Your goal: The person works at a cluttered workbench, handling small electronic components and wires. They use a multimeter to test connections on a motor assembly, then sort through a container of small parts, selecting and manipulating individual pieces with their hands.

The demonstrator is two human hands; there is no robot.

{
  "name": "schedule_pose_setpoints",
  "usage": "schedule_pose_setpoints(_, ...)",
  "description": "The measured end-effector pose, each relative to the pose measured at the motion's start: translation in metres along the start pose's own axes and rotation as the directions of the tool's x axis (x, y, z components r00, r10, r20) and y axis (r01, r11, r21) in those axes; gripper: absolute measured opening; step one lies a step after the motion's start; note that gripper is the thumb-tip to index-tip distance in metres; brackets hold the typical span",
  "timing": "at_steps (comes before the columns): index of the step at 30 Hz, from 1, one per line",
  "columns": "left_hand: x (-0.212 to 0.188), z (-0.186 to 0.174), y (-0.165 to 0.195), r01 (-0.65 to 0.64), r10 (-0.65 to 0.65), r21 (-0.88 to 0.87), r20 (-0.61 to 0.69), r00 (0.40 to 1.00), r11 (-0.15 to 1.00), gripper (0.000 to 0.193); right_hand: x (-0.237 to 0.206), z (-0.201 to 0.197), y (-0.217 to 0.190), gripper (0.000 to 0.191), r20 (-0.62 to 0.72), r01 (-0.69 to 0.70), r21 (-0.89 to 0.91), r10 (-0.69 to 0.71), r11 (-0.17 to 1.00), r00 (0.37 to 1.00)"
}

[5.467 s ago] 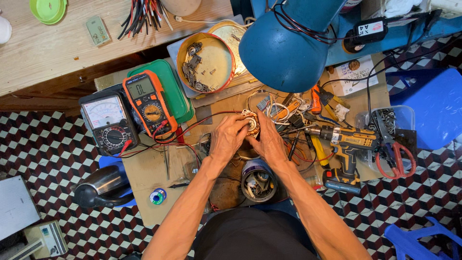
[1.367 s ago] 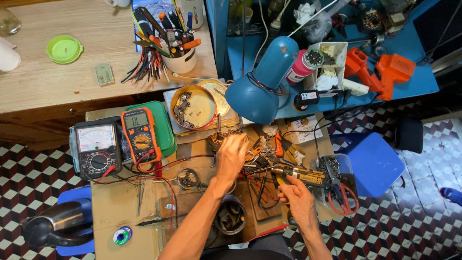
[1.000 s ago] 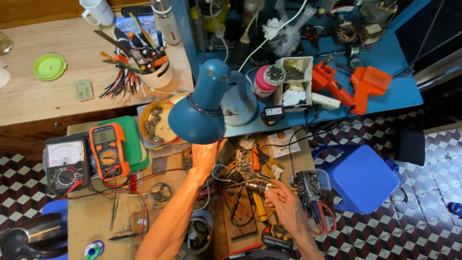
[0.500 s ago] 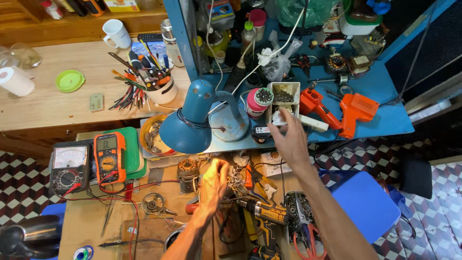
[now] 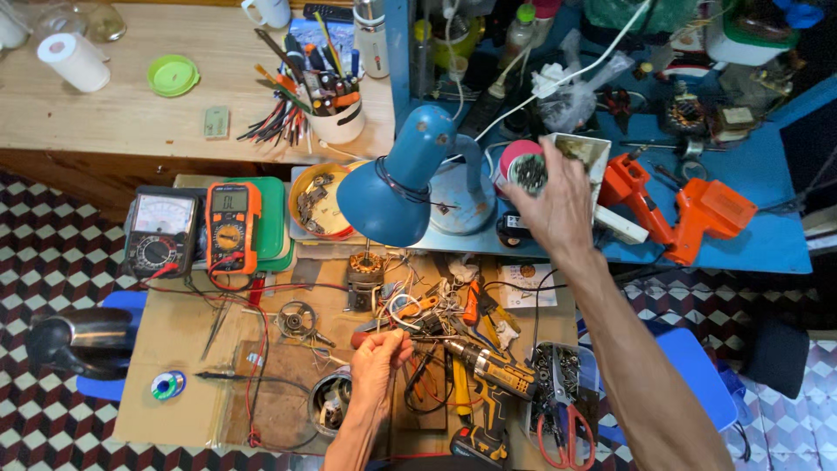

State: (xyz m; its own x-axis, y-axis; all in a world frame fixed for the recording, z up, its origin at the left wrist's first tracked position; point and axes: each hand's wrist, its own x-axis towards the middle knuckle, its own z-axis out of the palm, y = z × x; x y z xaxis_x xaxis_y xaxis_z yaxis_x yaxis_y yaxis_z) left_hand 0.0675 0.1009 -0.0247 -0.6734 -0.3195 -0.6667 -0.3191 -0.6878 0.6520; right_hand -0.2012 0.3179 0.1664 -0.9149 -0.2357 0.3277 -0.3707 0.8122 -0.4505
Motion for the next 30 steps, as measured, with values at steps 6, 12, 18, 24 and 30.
schedule_pose_setpoints(6,-0.014,0.001,0.041,-0.074,0.072,-0.102,-0.023,0.997,0.992,0.019,-0.074,0.093,-0.074,0.068,0.093,0.334,0.261,-0.368,0.906,0.925)
schedule_pose_setpoints(12,-0.03,0.013,0.059,-0.073,0.073,-0.099,-0.003,0.997,0.992,0.019,-0.063,0.14,-0.073,0.032,0.095,0.501,0.135,-0.514,0.855,0.852)
schedule_pose_setpoints(18,-0.036,0.02,0.065,-0.025,0.028,-0.068,0.041,0.999,0.997,0.02,-0.059,0.139,-0.064,0.035,0.08,0.51,0.104,-0.518,0.854,0.852)
schedule_pose_setpoints(24,-0.036,0.029,0.066,-0.007,0.009,-0.042,0.052,0.999,0.999,0.022,-0.055,0.125,-0.072,0.038,0.165,0.442,0.067,-0.447,0.894,0.879)
schedule_pose_setpoints(30,-0.039,0.028,0.072,-0.043,0.062,-0.151,0.121,0.991,0.988,0.023,-0.081,0.066,-0.065,0.048,0.017,0.419,-0.012,-0.419,0.908,0.908)
